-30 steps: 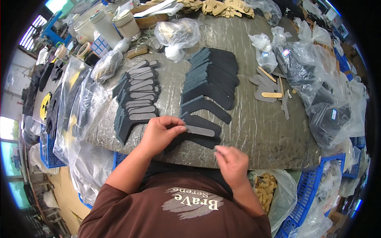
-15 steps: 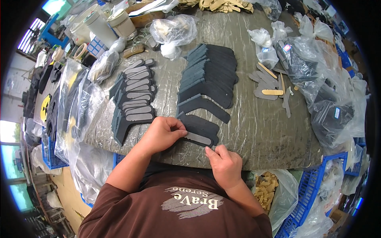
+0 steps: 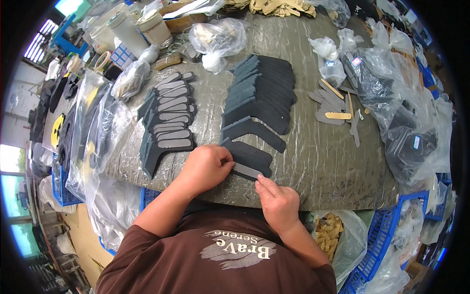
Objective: Manually applying small strips of protective or adhesive tape to the edges of leather shoe upper components.
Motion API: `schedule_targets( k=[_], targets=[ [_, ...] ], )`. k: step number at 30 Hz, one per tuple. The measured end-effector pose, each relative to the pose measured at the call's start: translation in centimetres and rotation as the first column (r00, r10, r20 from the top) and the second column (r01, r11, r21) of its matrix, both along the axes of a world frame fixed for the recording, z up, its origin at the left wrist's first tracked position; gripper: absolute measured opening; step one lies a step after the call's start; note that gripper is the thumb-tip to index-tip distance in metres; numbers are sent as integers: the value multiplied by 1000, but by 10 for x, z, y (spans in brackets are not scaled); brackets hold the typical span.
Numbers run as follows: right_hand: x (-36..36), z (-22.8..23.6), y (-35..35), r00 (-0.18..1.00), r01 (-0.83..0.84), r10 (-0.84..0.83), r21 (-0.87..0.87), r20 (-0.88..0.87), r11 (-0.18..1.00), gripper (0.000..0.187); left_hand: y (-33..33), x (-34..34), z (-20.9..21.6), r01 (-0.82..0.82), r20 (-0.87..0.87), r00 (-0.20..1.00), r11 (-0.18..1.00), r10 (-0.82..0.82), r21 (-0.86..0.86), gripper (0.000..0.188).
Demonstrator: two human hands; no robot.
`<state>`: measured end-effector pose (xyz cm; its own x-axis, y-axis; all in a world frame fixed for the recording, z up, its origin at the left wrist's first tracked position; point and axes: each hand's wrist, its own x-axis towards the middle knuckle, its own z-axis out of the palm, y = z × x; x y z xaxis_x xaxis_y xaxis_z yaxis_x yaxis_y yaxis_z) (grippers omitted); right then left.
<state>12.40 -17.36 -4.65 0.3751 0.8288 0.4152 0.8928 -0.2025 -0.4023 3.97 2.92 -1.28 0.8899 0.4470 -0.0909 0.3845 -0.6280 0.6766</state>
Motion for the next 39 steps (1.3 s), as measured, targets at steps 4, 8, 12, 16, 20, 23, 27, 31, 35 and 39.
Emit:
schedule_targets(
  k=[4,8,12,16,20,23,27,31,35,39],
  targets=[
    [1,4,1,994,12,0,115,-111,993,12,6,-6,0,58,245,961,963,-125,262,10],
    [2,1,-27,936,116,-2,302,-352,946,10,19,-41,20,-63,202,975,985,96,-163,10],
    [-9,-16,-91,911,379,-265,389,-315,840,14,68,-70,28,-398,44,909,895,414,-200,31],
    [-9,-17,-135,615,753,-612,138,-498,644,26,83,-79,14,-185,84,981,699,177,691,57],
    [-11,-41,-185,524,851,-804,166,-281,497,30,94,-67,-13,230,-287,957,724,-46,650,73],
    [-20,-106,-271,530,845,-749,-316,397,431,33,109,-56,-11,233,-294,955,717,-41,658,83],
    [-54,-162,-313,370,829,-927,-469,54,304,37,119,-50,-12,251,-310,949,723,-53,644,85],
    [-51,-162,-322,274,921,-947,-239,-167,308,36,110,-42,-8,178,-171,982,721,-84,670,82],
    [-13,-66,-226,318,945,-947,103,-52,312,29,79,-2,3,198,5,968,779,-250,594,72],
    [21,-14,-127,650,753,-752,226,-106,619,24,61,93,-5,306,25,931,816,-364,490,65]
  ],
)
